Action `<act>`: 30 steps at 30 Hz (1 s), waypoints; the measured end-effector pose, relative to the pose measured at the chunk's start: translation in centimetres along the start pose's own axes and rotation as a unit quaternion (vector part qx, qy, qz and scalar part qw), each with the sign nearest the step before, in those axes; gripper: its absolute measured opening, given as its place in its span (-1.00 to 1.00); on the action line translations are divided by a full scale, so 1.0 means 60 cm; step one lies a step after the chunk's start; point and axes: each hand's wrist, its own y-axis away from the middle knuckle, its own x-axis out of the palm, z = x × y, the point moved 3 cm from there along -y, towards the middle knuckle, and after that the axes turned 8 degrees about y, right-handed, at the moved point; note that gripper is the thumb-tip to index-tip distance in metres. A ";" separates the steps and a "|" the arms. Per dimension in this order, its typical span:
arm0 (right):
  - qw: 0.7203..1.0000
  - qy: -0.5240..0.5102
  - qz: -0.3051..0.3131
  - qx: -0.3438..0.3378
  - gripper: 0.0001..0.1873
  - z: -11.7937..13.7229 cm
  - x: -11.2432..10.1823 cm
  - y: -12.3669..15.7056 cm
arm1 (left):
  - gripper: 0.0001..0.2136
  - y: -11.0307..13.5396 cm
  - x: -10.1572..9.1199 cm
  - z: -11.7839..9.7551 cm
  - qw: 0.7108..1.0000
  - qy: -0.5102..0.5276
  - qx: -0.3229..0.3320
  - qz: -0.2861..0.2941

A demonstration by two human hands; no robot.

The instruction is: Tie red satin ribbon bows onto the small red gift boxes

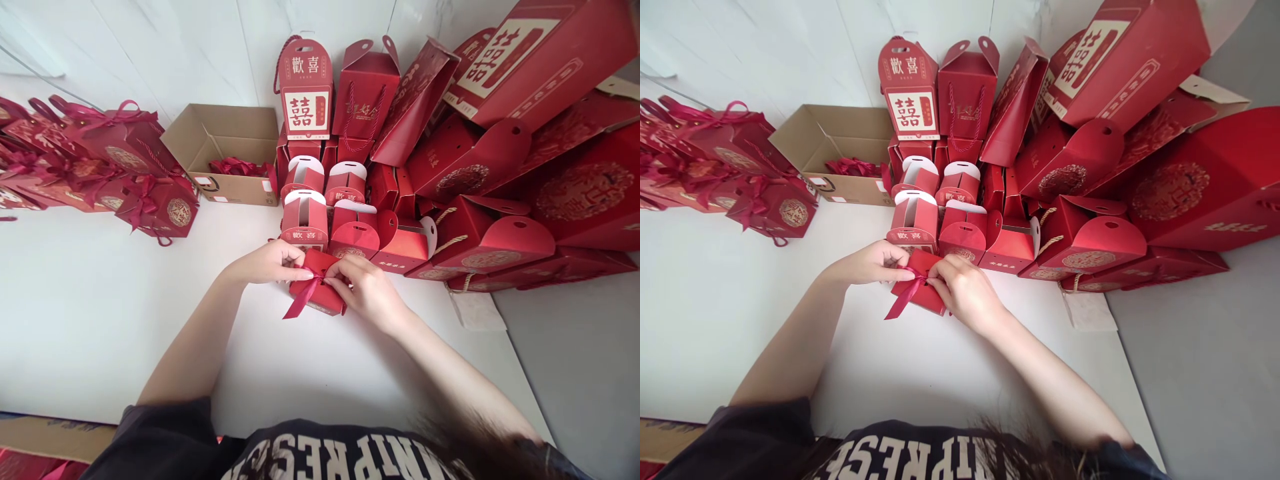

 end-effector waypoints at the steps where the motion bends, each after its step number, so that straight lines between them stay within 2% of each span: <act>1: 1.000 0.016 0.005 -0.020 -0.87 0.000 -0.001 0.000 | -0.60 0.000 0.000 0.000 1.000 0.001 0.001 0.003; 5: 0.987 0.105 0.017 -0.117 -0.76 0.004 -0.009 0.000 | -0.59 -0.002 0.002 0.001 1.000 0.002 0.010 0.017; 9: 0.957 0.205 0.020 -0.204 -0.67 0.012 -0.017 0.002 | -0.61 -0.009 0.003 0.004 1.000 0.001 0.020 -0.004; 12: 0.940 0.247 0.008 -0.236 -0.66 0.017 -0.019 0.004 | -0.62 -0.014 0.005 0.005 0.999 0.015 0.010 -0.034; 17: 0.933 0.259 0.006 -0.248 -0.64 0.019 -0.025 0.003 | -0.64 -0.014 0.008 0.001 0.998 0.040 -0.020 -0.043; 20: 0.933 0.272 0.011 -0.235 -0.65 0.018 -0.037 0.003 | -0.64 -0.011 0.006 0.000 0.998 0.049 -0.014 -0.026; 25: 0.929 0.328 0.052 -0.165 -0.68 0.016 -0.064 0.007 | -0.65 -0.005 -0.002 0.003 0.999 0.040 0.006 -0.002; 28: 0.925 0.357 0.071 -0.106 -0.71 0.012 -0.079 0.013 | -0.66 -0.001 -0.006 0.004 1.000 0.025 -0.008 0.007; 30: 0.931 0.346 0.107 -0.044 -0.75 0.007 -0.089 0.020 | -0.68 0.003 -0.009 0.002 1.000 0.009 -0.023 0.017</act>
